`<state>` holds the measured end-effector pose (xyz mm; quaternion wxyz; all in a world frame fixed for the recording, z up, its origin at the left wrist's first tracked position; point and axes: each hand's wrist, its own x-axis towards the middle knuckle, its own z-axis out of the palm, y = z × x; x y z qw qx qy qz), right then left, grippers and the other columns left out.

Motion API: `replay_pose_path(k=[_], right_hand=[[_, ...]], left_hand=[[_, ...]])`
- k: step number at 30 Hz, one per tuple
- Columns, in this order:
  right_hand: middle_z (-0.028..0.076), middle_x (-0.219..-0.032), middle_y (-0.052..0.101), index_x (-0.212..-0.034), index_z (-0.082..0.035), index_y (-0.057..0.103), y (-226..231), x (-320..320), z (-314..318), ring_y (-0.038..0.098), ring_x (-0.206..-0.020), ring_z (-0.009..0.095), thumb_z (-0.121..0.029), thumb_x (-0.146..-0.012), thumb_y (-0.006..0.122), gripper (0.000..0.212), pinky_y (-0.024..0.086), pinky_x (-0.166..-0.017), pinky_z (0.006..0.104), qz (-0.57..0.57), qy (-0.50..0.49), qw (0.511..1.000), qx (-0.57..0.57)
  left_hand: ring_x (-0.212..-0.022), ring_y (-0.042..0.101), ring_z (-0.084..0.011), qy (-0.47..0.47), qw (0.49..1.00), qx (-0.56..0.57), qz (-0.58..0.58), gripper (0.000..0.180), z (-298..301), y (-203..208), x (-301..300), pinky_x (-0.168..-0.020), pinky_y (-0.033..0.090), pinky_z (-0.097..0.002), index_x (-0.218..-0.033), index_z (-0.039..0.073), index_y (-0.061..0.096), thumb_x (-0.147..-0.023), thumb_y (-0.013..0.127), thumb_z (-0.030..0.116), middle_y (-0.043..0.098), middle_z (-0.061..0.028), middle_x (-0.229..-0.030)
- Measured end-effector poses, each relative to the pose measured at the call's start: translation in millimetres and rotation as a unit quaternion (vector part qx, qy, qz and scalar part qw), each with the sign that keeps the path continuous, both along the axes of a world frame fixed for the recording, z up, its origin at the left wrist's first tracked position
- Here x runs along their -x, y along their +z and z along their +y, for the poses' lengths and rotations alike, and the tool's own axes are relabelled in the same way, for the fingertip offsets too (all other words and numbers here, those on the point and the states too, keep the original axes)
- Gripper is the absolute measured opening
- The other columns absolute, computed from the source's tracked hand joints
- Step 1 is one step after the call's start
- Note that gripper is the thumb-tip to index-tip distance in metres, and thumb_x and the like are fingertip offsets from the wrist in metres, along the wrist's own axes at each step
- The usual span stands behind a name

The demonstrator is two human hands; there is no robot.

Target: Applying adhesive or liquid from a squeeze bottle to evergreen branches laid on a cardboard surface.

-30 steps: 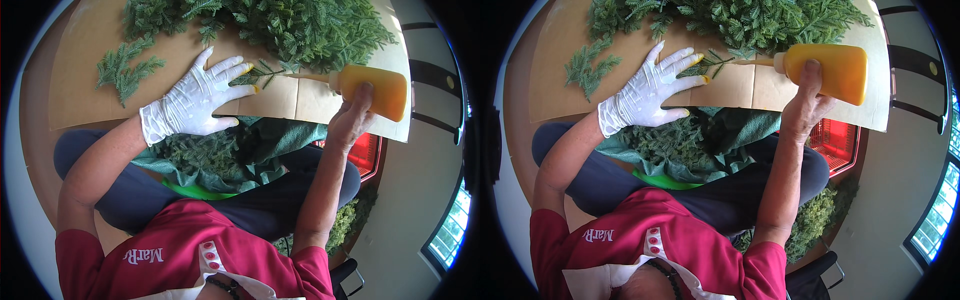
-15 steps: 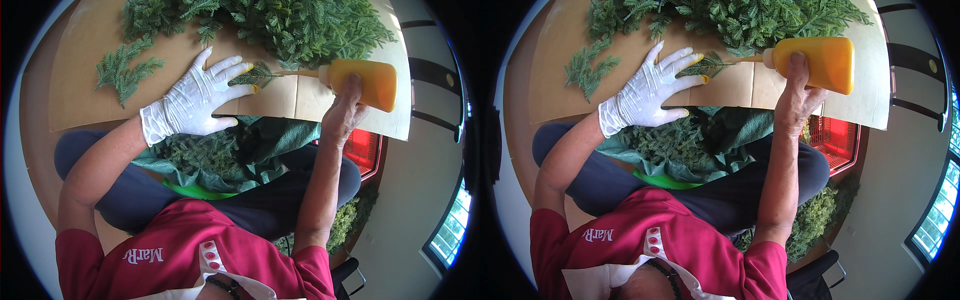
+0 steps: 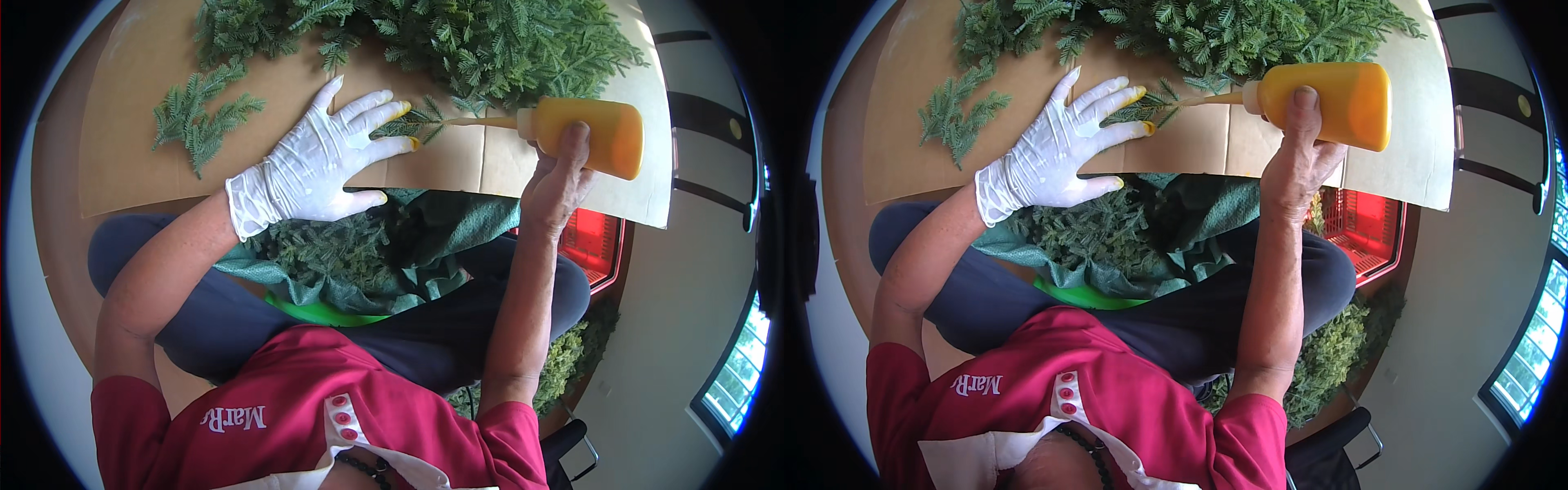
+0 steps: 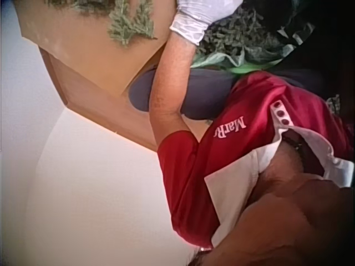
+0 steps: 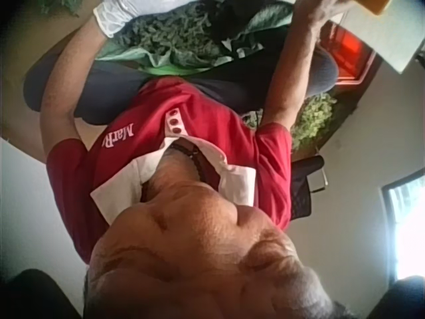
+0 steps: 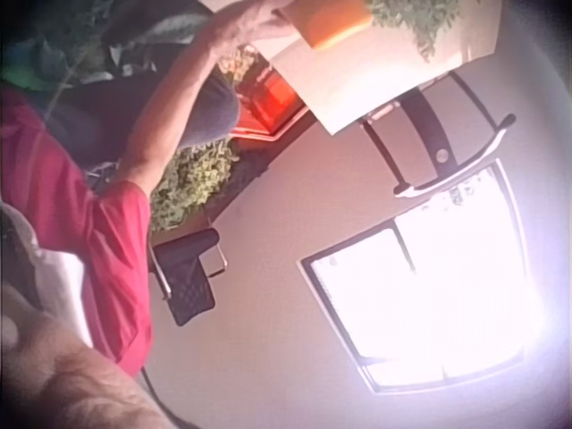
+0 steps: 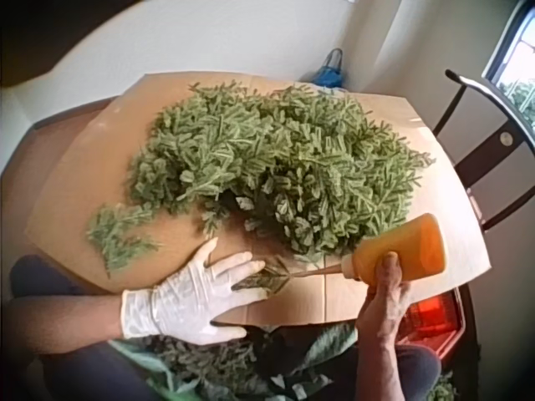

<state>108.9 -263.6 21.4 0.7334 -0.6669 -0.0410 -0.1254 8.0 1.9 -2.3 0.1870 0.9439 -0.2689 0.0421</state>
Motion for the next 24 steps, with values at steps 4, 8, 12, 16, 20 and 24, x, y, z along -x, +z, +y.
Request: replay_pose_path(k=[4, 8, 12, 16, 20, 24], right_hand=[[0.014, -0.107, 0.062, -0.121, 0.003, 0.053, 0.1, -1.3, 2.7, 0.063, -0.094, 0.021, -0.031, -0.093, 0.068, 0.046, 0.054, -0.080, 0.0325, 0.009, -0.023, 0.999, 0.021], [0.013, -0.106, 0.062, -0.120, 0.003, 0.054, 3.1, -3.2, 1.7, 0.063, -0.093, 0.020, -0.032, -0.093, 0.068, 0.047, 0.054, -0.079, 0.0318, 0.013, -0.044, 0.999, 0.001], [0.015, -0.110, 0.061, -0.123, 0.004, 0.051, 6.7, -5.3, -2.9, 0.064, -0.095, 0.023, -0.029, -0.094, 0.067, 0.047, 0.057, -0.079, 0.0351, 0.021, -0.049, 0.997, -0.047], [0.015, -0.109, 0.061, -0.121, 0.003, 0.053, 18.1, -1.0, -1.8, 0.064, -0.094, 0.023, -0.029, -0.094, 0.068, 0.045, 0.057, -0.080, 0.0366, -0.010, -0.018, 0.995, -0.101], [0.015, -0.109, 0.060, -0.123, 0.004, 0.051, -1.8, -7.2, -4.0, 0.065, -0.093, 0.024, -0.028, -0.094, 0.067, 0.046, 0.057, -0.082, 0.0374, -0.007, -0.032, 0.999, -0.009], [0.015, -0.109, 0.060, -0.124, 0.004, 0.049, -1.7, -9.2, -6.6, 0.064, -0.094, 0.024, -0.027, -0.094, 0.067, 0.047, 0.057, -0.082, 0.0374, -0.005, -0.036, 0.999, 0.023]], left_hand=[[-0.146, 0.027, -0.0264, 0.000, 1.000, -0.003, 0.000, 0.066, -0.2, 0.5, -0.4, -0.119, 0.005, -0.0601, -0.138, 0.017, 0.052, -0.077, 0.070, 0.038, 0.035, -0.0103, -0.155], [-0.146, 0.027, -0.0259, 0.000, 1.000, -0.002, -0.003, 0.067, -0.3, 0.4, -0.2, -0.119, 0.005, -0.0598, -0.138, 0.017, 0.052, -0.077, 0.070, 0.038, 0.035, -0.0099, -0.155], [-0.146, 0.028, -0.0258, 0.002, 1.000, 0.004, -0.008, 0.067, -0.2, -0.4, 0.0, -0.119, 0.005, -0.0597, -0.139, 0.017, 0.052, -0.077, 0.070, 0.038, 0.036, -0.0098, -0.154], [-0.145, 0.028, -0.0257, 0.006, 1.000, 0.005, -0.002, 0.067, 1.1, -1.3, 1.2, -0.119, 0.006, -0.0595, -0.138, 0.016, 0.052, -0.077, 0.070, 0.038, 0.036, -0.0102, -0.154], [-0.145, 0.029, -0.0256, 0.003, 1.000, -0.001, -0.004, 0.066, -0.7, 1.8, 0.2, -0.118, 0.007, -0.0592, -0.138, 0.016, 0.053, -0.077, 0.070, 0.038, 0.036, -0.0102, -0.154], [-0.145, 0.030, -0.0256, 0.003, 1.000, -0.003, -0.005, 0.065, -1.2, 0.5, 0.2, -0.118, 0.008, -0.0589, -0.137, 0.016, 0.053, -0.077, 0.070, 0.037, 0.036, -0.0102, -0.154]])
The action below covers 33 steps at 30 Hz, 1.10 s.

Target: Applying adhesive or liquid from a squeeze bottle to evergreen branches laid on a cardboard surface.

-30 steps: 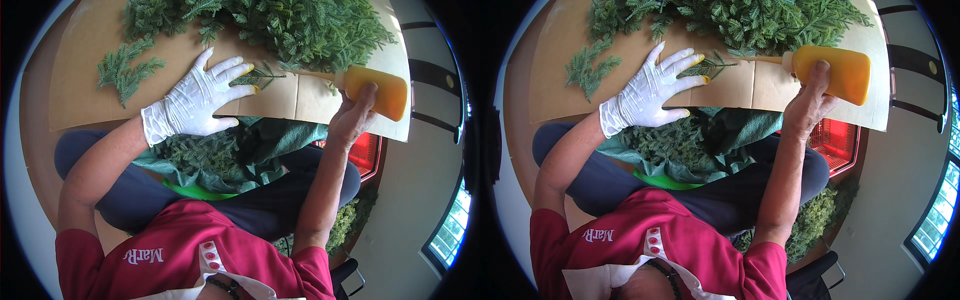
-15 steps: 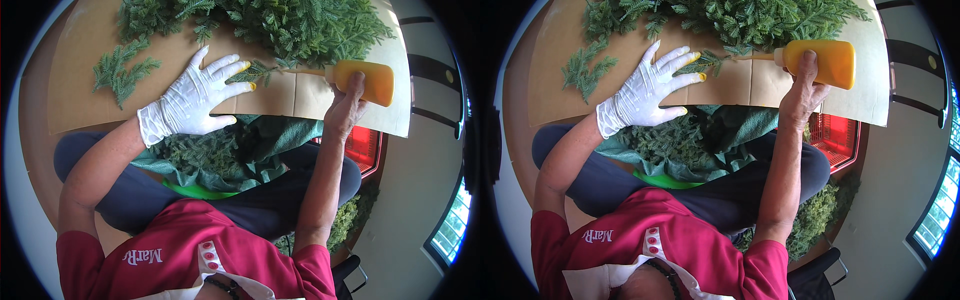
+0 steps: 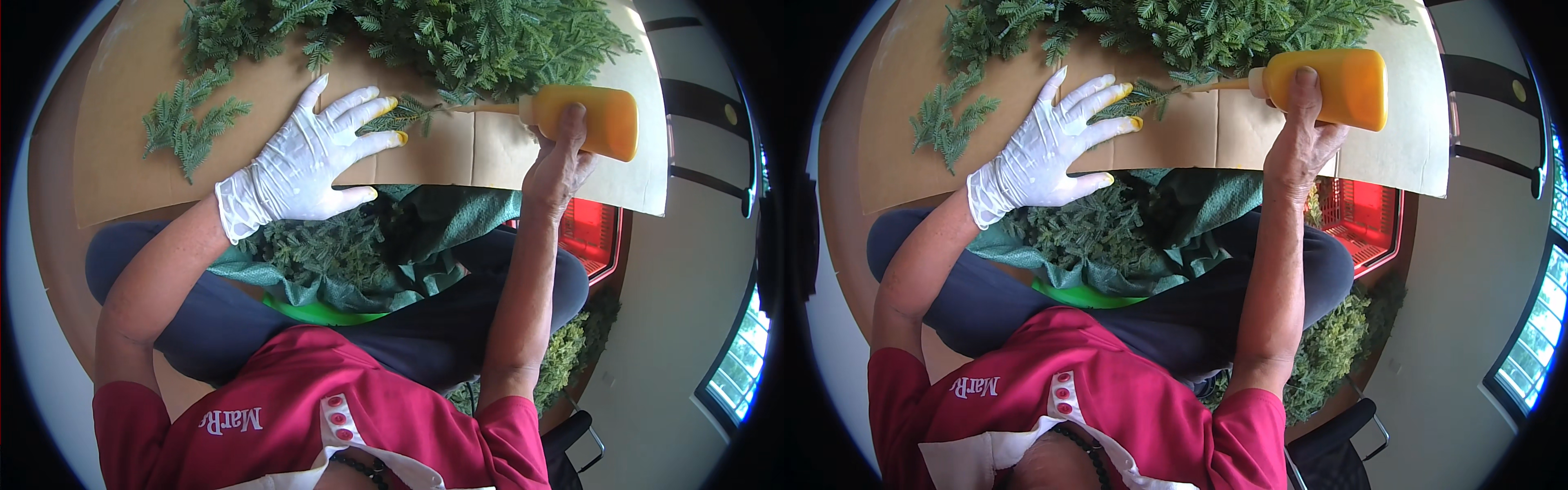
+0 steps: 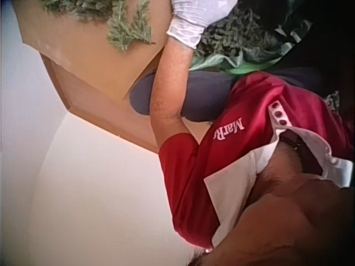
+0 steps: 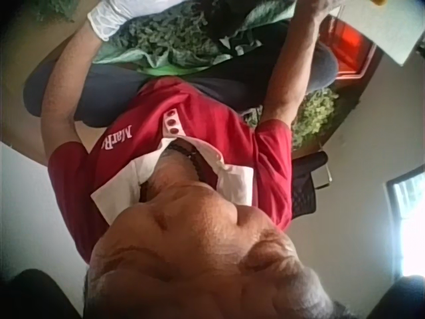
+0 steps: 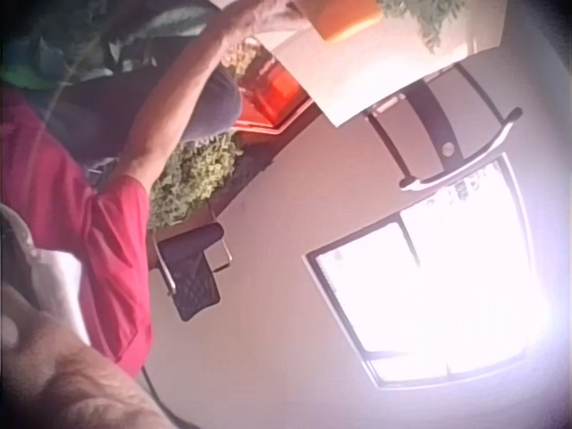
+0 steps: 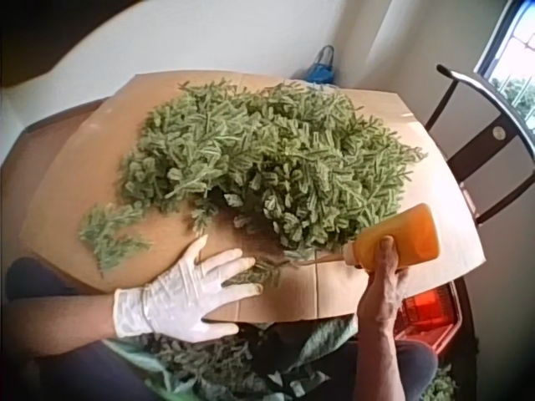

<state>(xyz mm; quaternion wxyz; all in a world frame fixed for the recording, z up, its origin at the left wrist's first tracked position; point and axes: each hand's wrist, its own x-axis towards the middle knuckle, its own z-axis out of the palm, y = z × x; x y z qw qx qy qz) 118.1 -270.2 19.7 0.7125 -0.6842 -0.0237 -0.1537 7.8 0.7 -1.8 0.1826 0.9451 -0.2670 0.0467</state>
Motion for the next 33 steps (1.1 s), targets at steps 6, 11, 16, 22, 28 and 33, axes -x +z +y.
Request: replay_pose_path(k=[6, 11, 16, 22, 28, 33], right_hand=[[0.016, -0.109, 0.060, -0.127, 0.003, 0.047, 15.8, 4.6, 3.1, 0.064, -0.096, 0.025, -0.027, -0.094, 0.067, 0.048, 0.056, -0.081, 0.0369, 0.003, 0.036, 0.996, -0.085], [0.016, -0.110, 0.060, -0.126, 0.003, 0.046, -0.8, -0.3, -1.5, 0.065, -0.099, 0.027, -0.029, -0.095, 0.065, 0.048, 0.057, -0.081, 0.0363, 0.003, 0.010, 1.000, 0.025], [0.019, -0.111, 0.060, -0.126, 0.004, 0.046, 9.3, -2.5, -1.9, 0.065, -0.100, 0.029, -0.033, -0.097, 0.061, 0.049, 0.057, -0.081, 0.0348, 0.002, 0.017, 0.999, -0.028], [0.023, -0.112, 0.062, -0.125, 0.004, 0.046, 28.1, -4.9, -7.7, 0.065, -0.100, 0.028, -0.036, -0.099, 0.056, 0.049, 0.057, -0.081, 0.0339, 0.001, 0.038, 0.992, -0.121], [0.025, -0.112, 0.063, -0.125, 0.004, 0.046, 31.0, -2.2, -10.5, 0.065, -0.100, 0.028, -0.036, -0.100, 0.054, 0.048, 0.058, -0.081, 0.0338, 0.008, 0.062, 0.988, -0.143], [0.021, -0.106, 0.066, -0.123, 0.005, 0.049, 32.2, 2.6, -7.4, 0.069, -0.093, 0.025, -0.037, -0.097, 0.059, 0.050, 0.058, -0.074, 0.0281, -0.011, 0.068, 0.985, -0.158]], left_hand=[[-0.144, 0.031, -0.0255, 0.003, 1.000, 0.003, 0.002, 0.065, 1.0, 0.5, -0.2, -0.118, 0.008, -0.0584, -0.137, 0.017, 0.053, -0.077, 0.070, 0.036, 0.037, -0.0101, -0.154], [-0.144, 0.031, -0.0254, -0.002, 1.000, 0.008, -0.002, 0.065, -0.9, 0.2, -0.8, -0.118, 0.008, -0.0580, -0.137, 0.017, 0.053, -0.077, 0.070, 0.035, 0.036, -0.0099, -0.154], [-0.142, 0.034, -0.0260, -0.001, 1.000, 0.015, -0.013, 0.061, -0.8, -1.5, -0.7, -0.119, 0.010, -0.0576, -0.134, 0.016, 0.056, -0.077, 0.070, 0.034, 0.039, -0.0096, -0.152], [-0.137, 0.039, -0.0265, -0.051, 0.998, 0.040, 0.012, 0.053, 3.3, 3.2, 17.3, -0.118, 0.014, -0.0575, -0.126, 0.014, 0.059, -0.077, 0.070, 0.031, 0.045, -0.0094, -0.145], [-0.132, 0.045, -0.0292, -0.122, 0.990, 0.059, 0.043, 0.039, 4.6, 2.8, 69.0, -0.115, 0.023, -0.0563, -0.111, 0.012, 0.064, -0.074, 0.069, 0.024, 0.055, -0.0093, -0.133], [-0.125, 0.050, -0.0282, -0.025, 0.997, 0.030, -0.073, 0.036, 14.4, 20.6, 93.0, -0.110, 0.033, -0.0510, -0.111, 0.012, 0.063, -0.076, 0.069, 0.018, 0.057, -0.0085, -0.126]])
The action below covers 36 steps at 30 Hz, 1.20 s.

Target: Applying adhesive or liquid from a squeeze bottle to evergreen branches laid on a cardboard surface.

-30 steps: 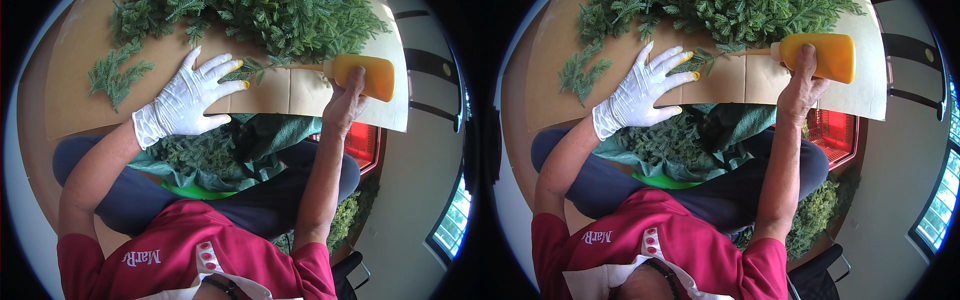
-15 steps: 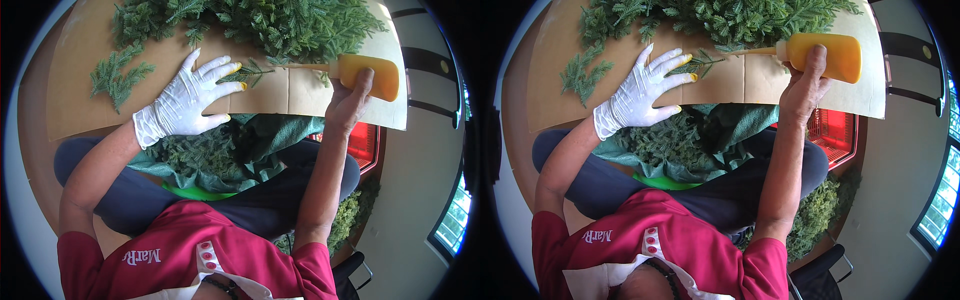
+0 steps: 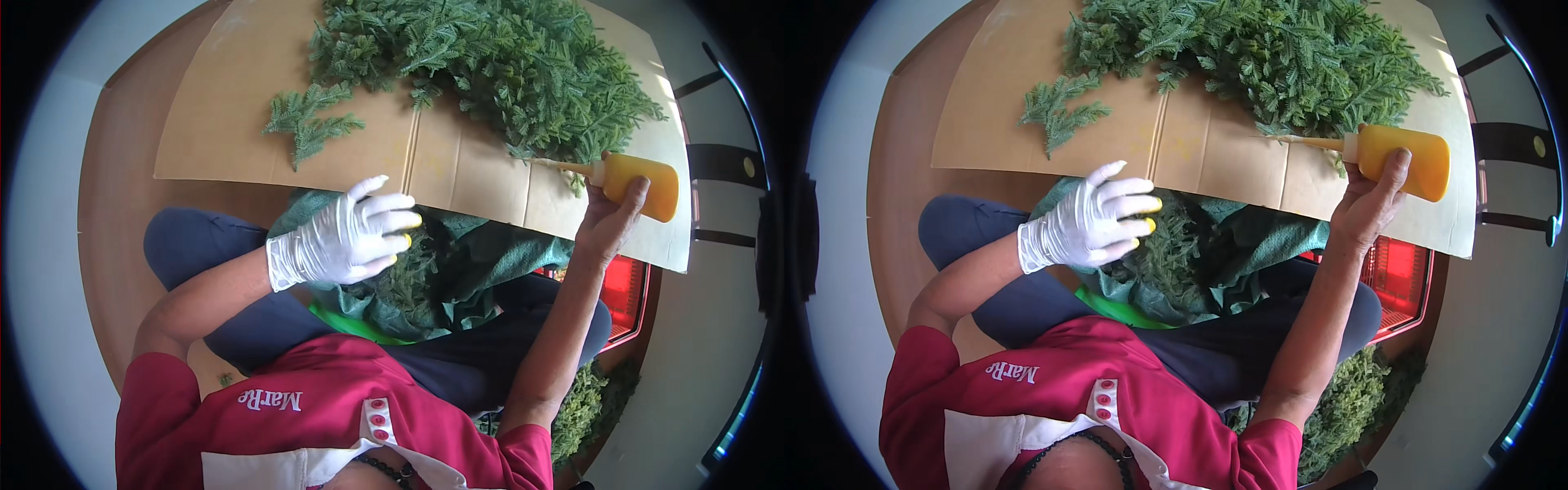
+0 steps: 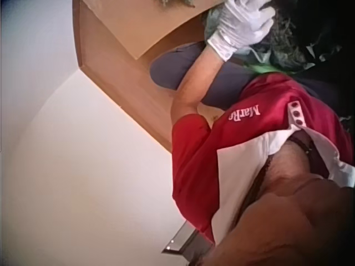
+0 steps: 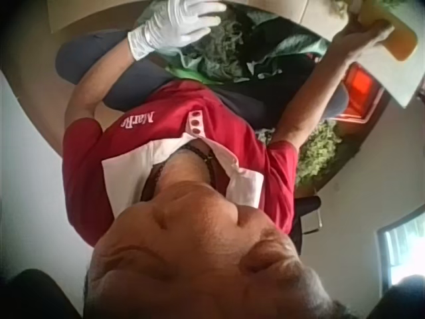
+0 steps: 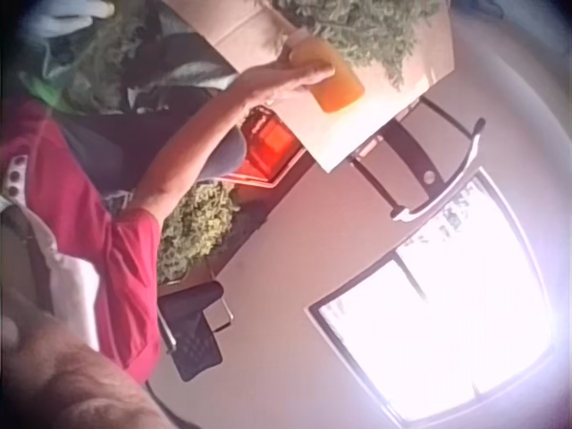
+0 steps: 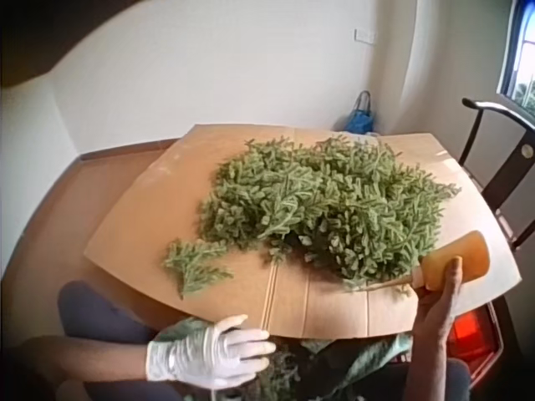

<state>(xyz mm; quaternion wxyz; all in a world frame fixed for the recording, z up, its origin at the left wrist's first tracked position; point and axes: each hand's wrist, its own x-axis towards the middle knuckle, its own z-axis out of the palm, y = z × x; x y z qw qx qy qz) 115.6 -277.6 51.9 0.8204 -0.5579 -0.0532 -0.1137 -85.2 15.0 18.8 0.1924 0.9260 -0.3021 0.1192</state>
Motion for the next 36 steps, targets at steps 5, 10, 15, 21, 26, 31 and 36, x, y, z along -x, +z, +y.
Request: replay_pose_path(k=[5, 10, 15, 21, 26, 31, 36], right_hand=[[0.022, -0.107, 0.066, -0.124, 0.005, 0.048, -1.3, 2.8, 2.2, 0.069, -0.094, 0.025, -0.038, -0.098, 0.059, 0.051, 0.058, -0.073, 0.0273, 0.001, -0.002, 1.000, -0.008], [0.022, -0.108, 0.066, -0.124, 0.005, 0.048, -2.6, 1.6, 5.1, 0.069, -0.094, 0.024, -0.038, -0.098, 0.058, 0.051, 0.058, -0.073, 0.0268, 0.014, 0.011, 1.000, -0.015], [0.023, -0.113, 0.064, -0.126, 0.003, 0.046, -2.0, 3.3, 2.6, 0.066, -0.097, 0.025, -0.037, -0.100, 0.055, 0.049, 0.057, -0.079, 0.0301, 0.024, 0.034, 0.999, -0.009], [0.024, -0.112, 0.064, -0.126, 0.003, 0.047, 0.4, 6.7, 3.8, 0.066, -0.096, 0.025, -0.037, -0.100, 0.054, 0.048, 0.057, -0.077, 0.0292, 0.032, 0.026, 0.999, -0.012], [0.023, -0.109, 0.066, -0.125, 0.003, 0.048, 2.5, 8.0, 4.5, 0.068, -0.095, 0.024, -0.038, -0.099, 0.055, 0.049, 0.057, -0.075, 0.0272, 0.030, 0.024, 0.999, -0.026], [0.024, -0.110, 0.066, -0.126, 0.003, 0.047, 2.4, 10.0, 6.9, 0.068, -0.096, 0.025, -0.038, -0.100, 0.054, 0.049, 0.057, -0.076, 0.0274, 0.033, 0.046, 0.998, -0.029], [0.024, -0.110, 0.065, -0.126, 0.002, 0.047, 4.3, 14.3, 13.9, 0.067, -0.096, 0.025, -0.039, -0.099, 0.055, 0.050, 0.057, -0.078, 0.0291, 0.043, 0.056, 0.997, -0.034]], left_hand=[[-0.096, 0.058, -0.0261, 0.347, 0.935, -0.058, -0.041, 0.042, 60.2, 22.3, -7.7, -0.089, 0.046, -0.0379, -0.118, 0.010, 0.061, -0.077, 0.071, 0.015, 0.058, -0.0066, -0.110], [-0.072, 0.062, -0.0253, 0.392, 0.918, -0.048, 0.022, 0.043, 88.7, 9.4, -8.6, -0.065, 0.052, -0.0337, -0.122, 0.009, 0.059, -0.080, 0.068, 0.012, 0.062, -0.0084, -0.099], [-0.060, 0.062, -0.0168, 0.391, 0.829, 0.368, 0.157, 0.028, 72.9, 27.8, -28.9, -0.055, 0.050, -0.0282, -0.116, 0.005, 0.061, -0.088, 0.061, 0.004, 0.064, -0.0057, -0.092], [-0.064, 0.065, -0.0120, 0.325, 0.754, 0.475, 0.316, 0.026, 42.5, 34.2, -35.6, -0.053, 0.051, -0.0234, -0.114, 0.006, 0.063, -0.089, 0.057, -0.001, 0.064, -0.0052, -0.093], [-0.091, 0.067, -0.0165, 0.283, 0.955, 0.079, 0.049, 0.030, 64.3, 46.0, -45.0, -0.078, 0.054, -0.0302, -0.113, 0.011, 0.064, -0.084, 0.063, 0.005, 0.064, -0.0044, -0.101], [-0.099, 0.061, -0.0196, 0.101, 0.966, -0.200, -0.130, 0.032, 86.0, 40.2, -69.9, -0.090, 0.047, -0.0342, -0.112, 0.012, 0.065, -0.080, 0.066, 0.012, 0.063, -0.0023, -0.107], [-0.098, 0.056, -0.0221, 0.091, 0.982, -0.145, -0.080, 0.027, 67.6, 14.7, -79.1, -0.090, 0.042, -0.0360, -0.104, 0.012, 0.065, -0.078, 0.068, 0.015, 0.060, -0.0024, -0.107]])
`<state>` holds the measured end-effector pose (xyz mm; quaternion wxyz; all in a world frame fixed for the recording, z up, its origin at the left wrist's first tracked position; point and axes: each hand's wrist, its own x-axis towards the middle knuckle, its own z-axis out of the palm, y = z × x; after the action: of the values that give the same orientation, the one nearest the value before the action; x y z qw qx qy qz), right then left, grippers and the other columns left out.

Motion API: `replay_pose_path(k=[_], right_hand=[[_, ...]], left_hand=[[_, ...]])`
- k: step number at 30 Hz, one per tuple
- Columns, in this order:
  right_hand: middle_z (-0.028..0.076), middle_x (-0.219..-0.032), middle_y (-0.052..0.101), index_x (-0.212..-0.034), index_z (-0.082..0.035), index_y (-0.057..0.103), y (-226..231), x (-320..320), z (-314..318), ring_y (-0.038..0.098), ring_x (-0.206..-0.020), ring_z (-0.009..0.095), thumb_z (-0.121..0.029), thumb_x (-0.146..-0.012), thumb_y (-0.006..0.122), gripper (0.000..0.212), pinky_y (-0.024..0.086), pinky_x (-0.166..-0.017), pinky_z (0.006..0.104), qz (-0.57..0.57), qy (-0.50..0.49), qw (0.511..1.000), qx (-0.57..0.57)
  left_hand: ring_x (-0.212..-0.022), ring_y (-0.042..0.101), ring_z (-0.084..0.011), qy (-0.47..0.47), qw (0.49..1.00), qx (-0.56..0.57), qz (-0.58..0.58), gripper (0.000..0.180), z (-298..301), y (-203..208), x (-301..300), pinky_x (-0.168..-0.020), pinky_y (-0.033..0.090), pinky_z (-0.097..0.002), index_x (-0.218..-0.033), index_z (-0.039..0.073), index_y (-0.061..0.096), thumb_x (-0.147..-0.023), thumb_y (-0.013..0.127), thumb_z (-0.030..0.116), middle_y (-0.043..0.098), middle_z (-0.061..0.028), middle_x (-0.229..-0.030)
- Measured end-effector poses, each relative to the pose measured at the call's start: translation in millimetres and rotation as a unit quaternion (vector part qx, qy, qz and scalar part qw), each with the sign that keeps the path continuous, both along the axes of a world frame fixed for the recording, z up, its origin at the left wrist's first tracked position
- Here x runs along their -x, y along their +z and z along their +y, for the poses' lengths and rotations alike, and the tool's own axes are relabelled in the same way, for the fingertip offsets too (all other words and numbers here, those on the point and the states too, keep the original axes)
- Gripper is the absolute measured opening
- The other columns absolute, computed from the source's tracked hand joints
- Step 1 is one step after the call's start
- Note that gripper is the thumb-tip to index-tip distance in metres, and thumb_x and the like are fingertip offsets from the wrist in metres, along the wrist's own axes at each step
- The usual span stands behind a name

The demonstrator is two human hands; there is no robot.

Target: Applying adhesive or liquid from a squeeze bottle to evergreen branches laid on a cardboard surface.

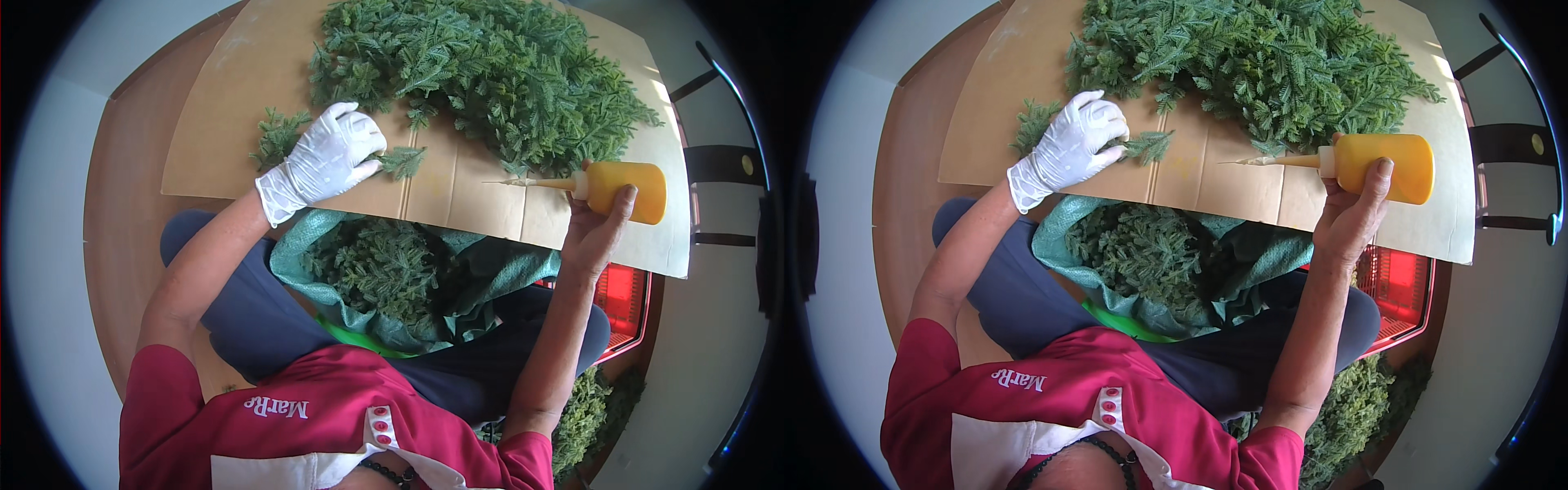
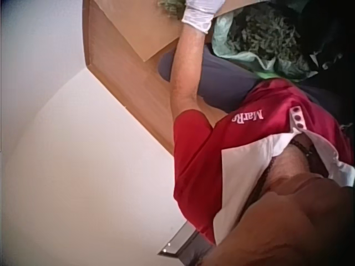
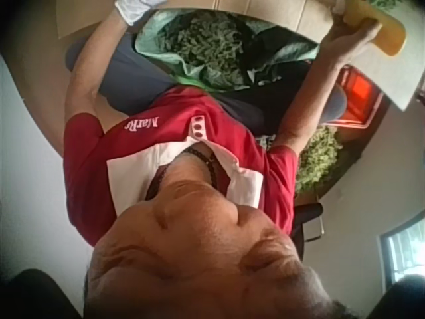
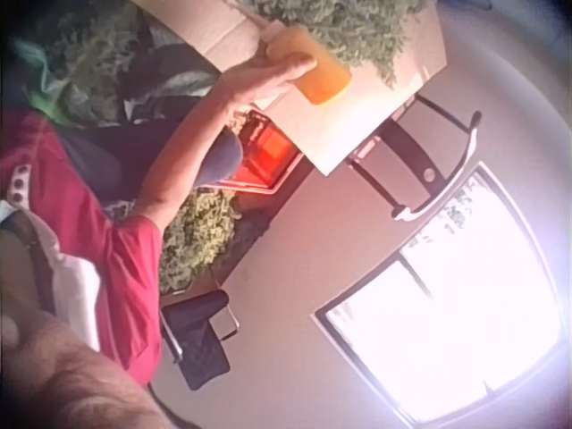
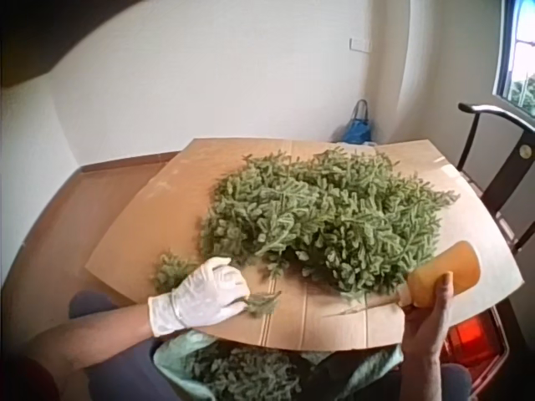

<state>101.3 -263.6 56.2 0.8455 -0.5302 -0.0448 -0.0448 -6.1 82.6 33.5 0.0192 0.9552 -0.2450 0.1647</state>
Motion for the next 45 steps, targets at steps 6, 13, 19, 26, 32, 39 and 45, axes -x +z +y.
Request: replay_pose_path(k=[6, 13, 19, 26, 32, 39, 45], right_hand=[[0.024, -0.112, 0.064, -0.129, 0.000, 0.044, -1.2, 8.5, 15.3, 0.066, -0.098, 0.026, -0.040, -0.099, 0.054, 0.051, 0.056, -0.078, 0.0328, 0.043, 0.042, 0.996, -0.061], [0.021, -0.118, 0.062, -0.129, -0.005, 0.047, -5.0, 21.0, 42.5, 0.065, -0.100, 0.026, -0.048, -0.096, 0.058, 0.055, 0.054, -0.084, 0.0419, 0.144, 0.118, 0.971, -0.152], [0.015, -0.119, 0.063, -0.128, -0.007, 0.049, -28.9, 40.9, 66.9, 0.065, -0.098, 0.022, -0.050, -0.095, 0.059, 0.055, 0.048, -0.094, 0.0422, 0.224, 0.136, 0.940, -0.220], [0.013, -0.114, 0.065, -0.126, -0.008, 0.050, -48.1, 36.9, 65.9, 0.064, -0.098, 0.022, -0.050, -0.095, 0.059, 0.053, 0.047, -0.095, 0.0438, 0.240, 0.124, 0.940, -0.207], [0.014, -0.115, 0.064, -0.126, -0.004, 0.049, -51.5, 35.4, 69.8, 0.063, -0.099, 0.022, -0.049, -0.095, 0.060, 0.056, 0.049, -0.093, 0.0379, 0.238, 0.141, 0.937, -0.212], [0.014, -0.113, 0.065, -0.126, -0.007, 0.050, -54.2, 28.5, 74.7, 0.064, -0.097, 0.023, -0.052, -0.094, 0.060, 0.055, 0.048, -0.095, 0.0446, 0.219, 0.143, 0.945, -0.198], [0.016, -0.114, 0.063, -0.126, -0.003, 0.049, -46.7, 13.7, 77.9, 0.063, -0.098, 0.023, -0.049, -0.095, 0.059, 0.056, 0.050, -0.091, 0.0368, 0.183, 0.134, 0.953, -0.201]], left_hand=[[-0.091, 0.056, -0.0217, 0.029, 0.997, 0.070, 0.021, 0.021, -47.5, -8.5, 3.0, -0.083, 0.042, -0.0342, -0.100, 0.010, 0.065, -0.080, 0.068, 0.014, 0.059, -0.0030, -0.104], [-0.086, 0.058, -0.0211, 0.051, 0.999, 0.014, 0.014, 0.019, -77.3, -11.7, 2.1, -0.078, 0.046, -0.0328, -0.100, 0.009, 0.064, -0.081, 0.067, 0.011, 0.060, -0.0038, -0.103], [-0.084, 0.058, -0.0217, 0.037, 0.996, 0.081, 0.017, 0.015, -98.2, -20.2, 6.9, -0.073, 0.048, -0.0337, -0.096, 0.009, 0.062, -0.081, 0.065, 0.012, 0.059, -0.0064, -0.103], [-0.084, 0.059, -0.0223, 0.024, 0.982, 0.171, 0.074, 0.022, -91.4, -12.3, 16.6, -0.075, 0.050, -0.0335, -0.103, 0.009, 0.064, -0.082, 0.066, 0.011, 0.060, -0.0062, -0.105], [-0.095, 0.057, -0.0215, -0.032, 0.983, 0.158, 0.092, 0.031, -68.3, -18.7, 35.8, -0.084, 0.049, -0.0335, -0.113, 0.010, 0.065, -0.082, 0.066, 0.013, 0.059, -0.0050, -0.115], [-0.117, 0.052, -0.0258, -0.092, 0.985, 0.115, 0.096, 0.045, -64.9, -23.6, 39.7, -0.101, 0.041, -0.0446, -0.124, 0.013, 0.063, -0.080, 0.070, 0.019, 0.054, -0.0063, -0.134], [-0.135, 0.039, -0.0283, -0.023, 0.990, 0.039, 0.133, 0.060, -79.9, -16.2, 31.7, -0.114, 0.021, -0.0571, -0.134, 0.018, 0.056, -0.079, 0.069, 0.037, 0.046, -0.0082, -0.144]])
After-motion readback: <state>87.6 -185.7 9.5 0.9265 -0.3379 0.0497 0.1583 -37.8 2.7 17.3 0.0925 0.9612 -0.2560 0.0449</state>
